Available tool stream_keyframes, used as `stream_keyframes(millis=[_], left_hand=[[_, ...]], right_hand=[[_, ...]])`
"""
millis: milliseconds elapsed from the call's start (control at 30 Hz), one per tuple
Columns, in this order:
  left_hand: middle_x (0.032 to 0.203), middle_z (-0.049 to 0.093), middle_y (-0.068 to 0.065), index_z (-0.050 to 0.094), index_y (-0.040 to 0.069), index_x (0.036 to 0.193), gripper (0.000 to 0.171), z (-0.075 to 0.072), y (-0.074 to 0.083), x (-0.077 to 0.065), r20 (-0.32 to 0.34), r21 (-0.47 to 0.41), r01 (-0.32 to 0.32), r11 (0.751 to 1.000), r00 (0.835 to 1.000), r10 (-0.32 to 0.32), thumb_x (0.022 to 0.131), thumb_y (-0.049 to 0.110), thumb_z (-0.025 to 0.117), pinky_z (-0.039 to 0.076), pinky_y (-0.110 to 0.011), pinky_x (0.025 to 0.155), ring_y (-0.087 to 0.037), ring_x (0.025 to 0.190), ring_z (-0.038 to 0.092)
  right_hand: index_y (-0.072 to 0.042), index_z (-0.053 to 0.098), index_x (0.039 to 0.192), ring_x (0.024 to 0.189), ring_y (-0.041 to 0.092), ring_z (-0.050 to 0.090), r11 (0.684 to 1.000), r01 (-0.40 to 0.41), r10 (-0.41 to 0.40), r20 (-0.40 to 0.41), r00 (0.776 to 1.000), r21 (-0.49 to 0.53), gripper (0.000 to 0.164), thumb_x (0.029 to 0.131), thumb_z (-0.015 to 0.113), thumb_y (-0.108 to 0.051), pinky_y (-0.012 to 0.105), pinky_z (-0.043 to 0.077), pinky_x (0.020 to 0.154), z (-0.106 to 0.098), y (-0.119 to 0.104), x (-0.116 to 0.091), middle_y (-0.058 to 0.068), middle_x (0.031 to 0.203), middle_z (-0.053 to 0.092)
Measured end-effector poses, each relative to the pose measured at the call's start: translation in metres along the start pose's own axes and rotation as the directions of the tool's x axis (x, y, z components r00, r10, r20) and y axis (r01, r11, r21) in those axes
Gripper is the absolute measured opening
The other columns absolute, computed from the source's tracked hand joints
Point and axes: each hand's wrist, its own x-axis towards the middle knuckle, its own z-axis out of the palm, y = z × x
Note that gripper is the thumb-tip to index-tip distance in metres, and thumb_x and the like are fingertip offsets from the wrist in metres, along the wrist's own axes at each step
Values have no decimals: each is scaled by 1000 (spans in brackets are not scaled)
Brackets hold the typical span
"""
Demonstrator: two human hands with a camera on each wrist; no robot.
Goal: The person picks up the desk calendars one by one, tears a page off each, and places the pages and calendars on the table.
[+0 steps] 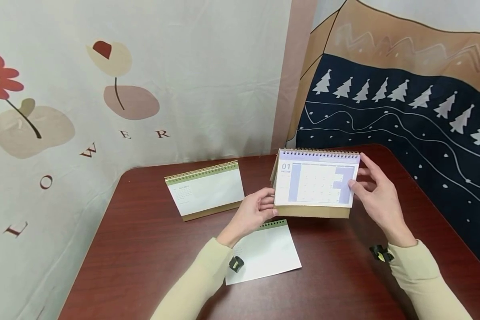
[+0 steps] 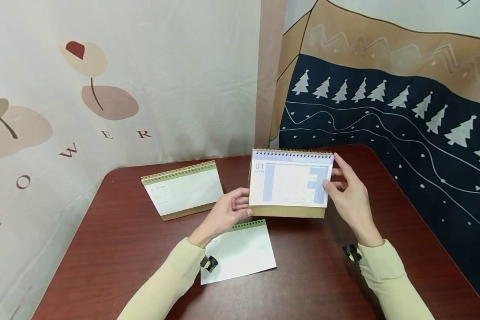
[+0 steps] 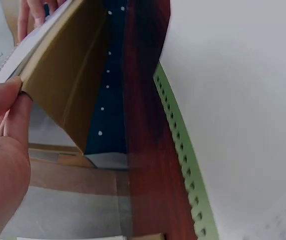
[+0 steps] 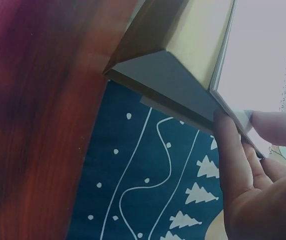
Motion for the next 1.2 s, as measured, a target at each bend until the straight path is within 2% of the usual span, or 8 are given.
stream_keyframes(millis=[133,333,433,600,767,967,1067,1200], left_hand=[[128,65,-27,51,-5,129,40,1,0,-2,10,-78,9,997,1000,-8,90,-12,58,58,-31,93,-36,117,66],[136,60,-24,44,-2,142,53,3,1,-3,-26,-134,35,990,999,-39,91,-13,55,57,-30,95,-34,120,64],[138,59,-24,42,-2,145,57,4,2,-4,-42,-145,35,989,998,-42,91,-14,55,57,-30,94,-36,120,63],[135,61,-25,46,-2,142,54,6,2,-6,-77,-132,18,991,997,-28,90,-14,56,58,-30,92,-36,117,65],[137,62,-20,48,2,141,51,6,1,-7,-93,-67,5,998,996,-11,92,-10,57,58,-28,92,-31,117,66],[136,61,-22,46,2,137,47,7,2,-9,-62,-4,-45,999,997,45,92,-11,54,58,-26,91,-34,116,66],[133,63,-24,45,2,134,46,7,2,-10,-42,4,-53,999,998,54,91,-11,54,59,-27,90,-35,114,67],[131,64,-24,45,1,135,48,6,2,-11,-60,-26,-47,999,997,45,90,-13,54,59,-28,89,-36,113,68]], right_hand=[[-31,25,158,85,-11,55,999,13,-13,-1,1000,-42,70,98,60,-20,2,48,68,1,-3,3,22,135,55],[-35,23,158,98,17,61,997,23,-23,0,1000,-75,72,98,60,-22,1,47,67,5,-7,4,21,141,52],[-34,23,158,100,23,60,997,27,-27,-3,1000,-72,70,99,59,-24,0,46,66,5,-8,3,21,142,52],[-34,24,158,97,17,58,996,51,-52,-10,999,-67,67,100,57,-26,-2,44,69,6,-10,4,19,138,54],[-28,28,158,90,-2,53,994,88,-90,-23,996,-72,67,99,57,-17,-1,44,69,5,-12,5,20,132,56],[-27,29,158,87,-10,49,992,106,-108,-28,994,-68,67,98,58,-13,-2,44,69,5,-12,6,20,129,58],[-26,30,157,90,0,55,991,117,-119,-30,992,-65,67,98,59,-12,-3,43,72,5,-12,7,20,128,58],[-23,32,157,100,24,59,989,134,-137,-40,990,-63,66,98,59,-11,-5,40,76,7,-14,7,21,128,57]])
